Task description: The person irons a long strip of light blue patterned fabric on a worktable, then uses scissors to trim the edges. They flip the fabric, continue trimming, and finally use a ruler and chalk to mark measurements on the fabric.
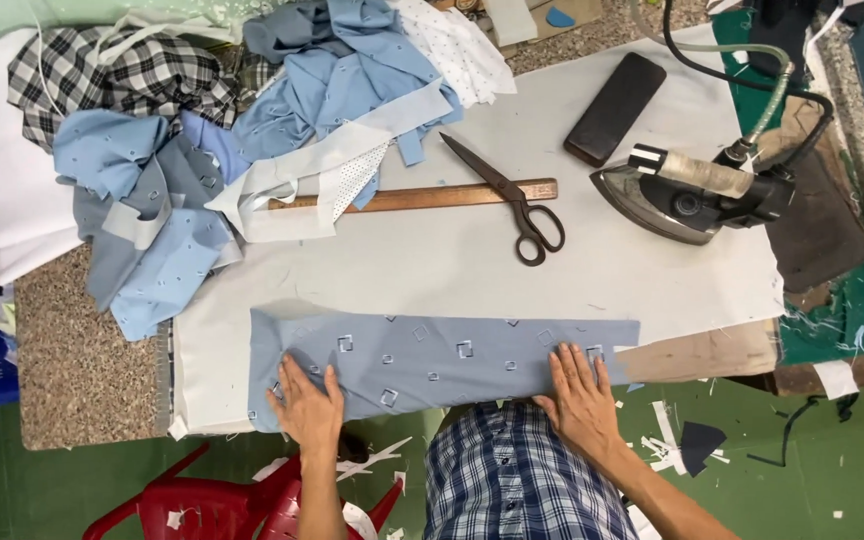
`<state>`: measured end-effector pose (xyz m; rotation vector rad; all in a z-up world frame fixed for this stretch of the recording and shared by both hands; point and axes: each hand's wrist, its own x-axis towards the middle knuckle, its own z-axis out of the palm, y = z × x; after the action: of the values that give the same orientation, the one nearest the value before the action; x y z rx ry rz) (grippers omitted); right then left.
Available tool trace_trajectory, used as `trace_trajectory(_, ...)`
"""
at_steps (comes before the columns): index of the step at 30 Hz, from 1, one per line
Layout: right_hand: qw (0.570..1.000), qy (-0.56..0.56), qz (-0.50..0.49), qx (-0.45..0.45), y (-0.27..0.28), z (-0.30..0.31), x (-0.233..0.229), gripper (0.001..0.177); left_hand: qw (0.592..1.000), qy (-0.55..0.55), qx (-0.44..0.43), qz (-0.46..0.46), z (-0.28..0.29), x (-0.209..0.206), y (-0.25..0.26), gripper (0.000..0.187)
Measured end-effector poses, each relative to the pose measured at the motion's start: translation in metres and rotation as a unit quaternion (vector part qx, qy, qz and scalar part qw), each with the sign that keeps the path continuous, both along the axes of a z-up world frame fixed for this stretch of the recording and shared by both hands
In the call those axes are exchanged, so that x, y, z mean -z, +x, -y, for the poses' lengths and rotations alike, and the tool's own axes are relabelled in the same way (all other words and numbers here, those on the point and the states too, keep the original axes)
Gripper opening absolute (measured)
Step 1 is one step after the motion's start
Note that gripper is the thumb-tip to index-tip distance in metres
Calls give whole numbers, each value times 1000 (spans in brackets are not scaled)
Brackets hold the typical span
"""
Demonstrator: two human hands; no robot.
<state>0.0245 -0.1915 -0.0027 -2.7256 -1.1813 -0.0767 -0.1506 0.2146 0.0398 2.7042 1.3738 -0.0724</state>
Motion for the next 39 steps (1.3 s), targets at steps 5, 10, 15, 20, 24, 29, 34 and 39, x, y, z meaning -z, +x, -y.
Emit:
trace_trajectory(5,1000,-21,-12,6,-1,-10,9,86,999,-13,-30,-13,-21,-6,-6,91)
trace_trajectory(10,999,-33,-15,-1,20,-5,11,93,1000,-8,9,7,-11,-11,-5,87)
trace_trajectory(15,996,-50,-7,68,82,8,-23,105,996,-42,83,6,27,-28,15,81)
trace_trajectory(20,980,-178,18,82,99,31,-26,97,994,9,94,60,37,-25,12,77)
trace_trajectory(24,995,-88,-34,33,65,37,-24,85,998,-28,44,38,25,-1,-16,80)
trace_trajectory(29,998,-49,-25,-16,15,47,0,81,997,25,67,-7,-10,2,-55,86)
trace_trajectory(34,997,-76,-17,22,21,61,-2,89,986,80,142,42,-12,6,-62,78)
trace_trajectory(39,992,39,119,-30,142,49,-84,59,996,-13,83,18,13,-7,-15,82)
